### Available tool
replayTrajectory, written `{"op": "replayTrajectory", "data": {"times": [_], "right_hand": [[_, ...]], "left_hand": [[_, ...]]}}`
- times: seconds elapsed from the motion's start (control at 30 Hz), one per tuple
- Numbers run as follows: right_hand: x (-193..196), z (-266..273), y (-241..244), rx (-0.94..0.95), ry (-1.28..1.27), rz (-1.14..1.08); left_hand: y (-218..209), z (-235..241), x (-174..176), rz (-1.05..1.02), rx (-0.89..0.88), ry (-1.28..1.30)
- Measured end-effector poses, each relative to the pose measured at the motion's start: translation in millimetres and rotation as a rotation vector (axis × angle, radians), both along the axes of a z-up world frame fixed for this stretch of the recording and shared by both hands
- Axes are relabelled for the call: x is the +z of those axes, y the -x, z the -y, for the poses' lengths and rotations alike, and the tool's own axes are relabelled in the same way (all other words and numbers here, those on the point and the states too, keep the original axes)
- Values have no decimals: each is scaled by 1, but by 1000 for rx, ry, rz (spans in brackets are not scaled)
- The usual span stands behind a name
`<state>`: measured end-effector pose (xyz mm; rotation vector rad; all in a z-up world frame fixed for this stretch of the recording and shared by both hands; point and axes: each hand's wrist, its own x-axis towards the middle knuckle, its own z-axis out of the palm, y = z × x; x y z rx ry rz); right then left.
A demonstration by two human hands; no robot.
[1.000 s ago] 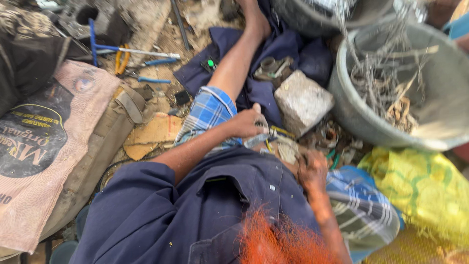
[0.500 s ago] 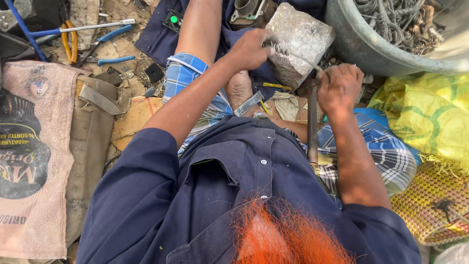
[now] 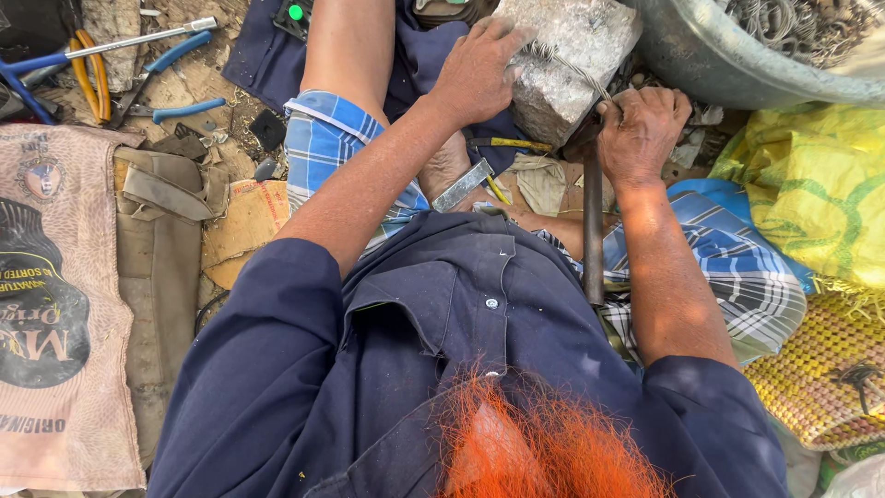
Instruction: The person sits on the ground and uses a hammer and a stone to crush a coiled metal wire. They then use pliers to cut and straighten the wire strands, separating them into smaller pieces.
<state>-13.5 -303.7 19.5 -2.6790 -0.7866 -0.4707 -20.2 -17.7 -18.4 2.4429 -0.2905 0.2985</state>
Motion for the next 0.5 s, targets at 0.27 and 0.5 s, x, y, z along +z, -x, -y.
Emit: {"op": "replayTrajectory", "data": {"times": [0.27, 0.5], "right_hand": [[2, 2, 9, 35, 82, -19], [-2, 8, 10, 36, 95, -79]], "left_hand": [[34, -17, 35, -43, 52, 242], [99, -5, 42, -508, 3, -295]]}}
